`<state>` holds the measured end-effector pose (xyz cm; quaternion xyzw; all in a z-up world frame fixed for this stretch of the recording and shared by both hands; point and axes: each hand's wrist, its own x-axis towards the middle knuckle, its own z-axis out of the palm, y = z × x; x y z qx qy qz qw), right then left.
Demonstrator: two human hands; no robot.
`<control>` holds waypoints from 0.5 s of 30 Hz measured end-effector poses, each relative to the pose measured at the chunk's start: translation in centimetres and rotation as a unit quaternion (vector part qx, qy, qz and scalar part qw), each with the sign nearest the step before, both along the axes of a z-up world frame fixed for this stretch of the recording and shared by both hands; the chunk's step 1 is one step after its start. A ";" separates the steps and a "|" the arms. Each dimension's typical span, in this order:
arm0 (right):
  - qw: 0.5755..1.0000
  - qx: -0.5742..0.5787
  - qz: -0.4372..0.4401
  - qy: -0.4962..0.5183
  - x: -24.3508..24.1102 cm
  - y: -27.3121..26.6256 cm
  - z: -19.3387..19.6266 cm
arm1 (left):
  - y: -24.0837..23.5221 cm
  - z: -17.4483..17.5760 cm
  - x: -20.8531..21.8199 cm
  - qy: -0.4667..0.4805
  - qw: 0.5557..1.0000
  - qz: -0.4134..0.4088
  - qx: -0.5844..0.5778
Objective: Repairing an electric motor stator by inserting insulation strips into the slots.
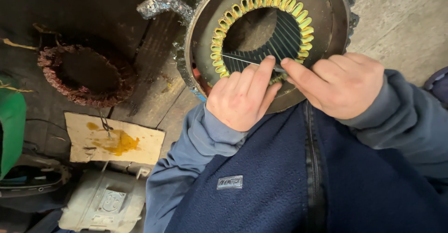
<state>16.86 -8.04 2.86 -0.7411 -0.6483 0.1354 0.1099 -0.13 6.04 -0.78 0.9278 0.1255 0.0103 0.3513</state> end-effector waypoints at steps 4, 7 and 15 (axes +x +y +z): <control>0.999 -0.021 0.022 -0.018 0.6 1.2 1.0 | -0.2 -0.4 -0.4 -0.017 1.000 0.014 -0.011; 0.994 -0.080 0.043 -0.067 0.6 2.7 2.1 | -0.4 -0.6 -0.3 -0.020 0.999 0.036 0.006; 0.983 -0.129 0.073 -0.107 -1.8 5.6 1.6 | -0.8 -3.1 -3.5 -0.178 0.979 0.080 -0.065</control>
